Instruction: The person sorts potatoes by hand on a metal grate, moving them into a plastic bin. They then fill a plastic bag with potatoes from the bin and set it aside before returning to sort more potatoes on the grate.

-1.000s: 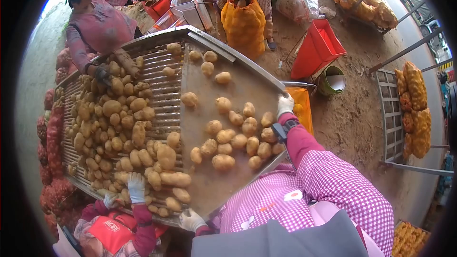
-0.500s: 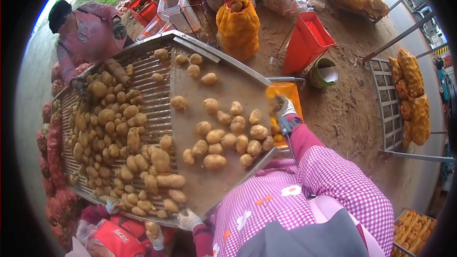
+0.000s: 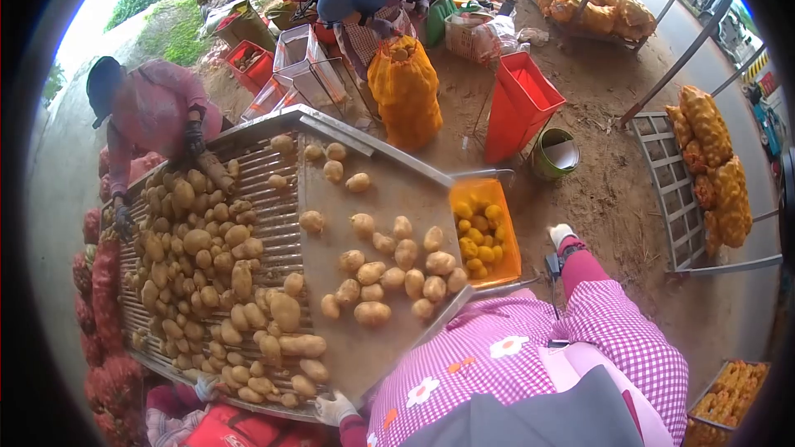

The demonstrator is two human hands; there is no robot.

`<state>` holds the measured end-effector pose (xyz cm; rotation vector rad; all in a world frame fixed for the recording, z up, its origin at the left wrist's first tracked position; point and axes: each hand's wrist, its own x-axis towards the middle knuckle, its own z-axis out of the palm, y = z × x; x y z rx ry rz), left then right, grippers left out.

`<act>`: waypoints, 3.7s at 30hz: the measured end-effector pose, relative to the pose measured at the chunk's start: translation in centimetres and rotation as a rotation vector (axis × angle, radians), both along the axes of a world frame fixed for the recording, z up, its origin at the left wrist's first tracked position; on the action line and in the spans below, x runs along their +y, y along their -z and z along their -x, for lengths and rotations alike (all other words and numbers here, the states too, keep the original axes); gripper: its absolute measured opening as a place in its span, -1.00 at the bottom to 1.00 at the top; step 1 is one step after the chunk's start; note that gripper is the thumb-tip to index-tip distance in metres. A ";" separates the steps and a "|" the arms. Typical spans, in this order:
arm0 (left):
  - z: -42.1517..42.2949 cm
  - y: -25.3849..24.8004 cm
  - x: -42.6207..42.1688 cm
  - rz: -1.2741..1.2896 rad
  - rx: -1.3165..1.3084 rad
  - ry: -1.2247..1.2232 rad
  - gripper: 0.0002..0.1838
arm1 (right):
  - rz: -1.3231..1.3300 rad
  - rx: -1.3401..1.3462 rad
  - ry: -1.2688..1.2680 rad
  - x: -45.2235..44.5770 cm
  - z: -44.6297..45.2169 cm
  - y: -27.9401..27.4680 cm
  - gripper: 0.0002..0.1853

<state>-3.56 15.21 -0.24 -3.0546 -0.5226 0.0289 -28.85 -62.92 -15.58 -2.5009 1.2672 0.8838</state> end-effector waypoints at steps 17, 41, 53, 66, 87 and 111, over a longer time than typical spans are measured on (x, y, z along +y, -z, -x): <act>0.2 1.0 -0.6 0.063 -0.011 -0.124 -0.51 | 0.163 0.049 0.874 5.5 -1.7 -19.4 -0.14; 0.4 -0.7 -1.9 0.152 -0.088 -0.172 -0.56 | 0.073 -0.497 -0.006 12.5 -32.0 -15.5 -0.65; 0.8 -3.2 -2.8 0.067 -0.087 -0.058 -0.53 | 0.004 -0.344 -0.016 11.5 -33.8 -16.2 -0.58; 0.6 -0.3 -2.0 0.109 -0.127 -0.157 -0.57 | 0.010 -0.335 -0.017 11.8 -33.8 -17.8 -0.62; -10.7 -2.2 -17.8 0.248 0.030 0.510 0.03 | 0.052 -0.277 -0.133 10.5 -34.2 -15.1 -0.58; -1.9 0.8 -11.2 0.954 0.156 0.084 -0.68 | 0.096 -0.851 -0.801 29.6 -32.2 -15.5 -0.49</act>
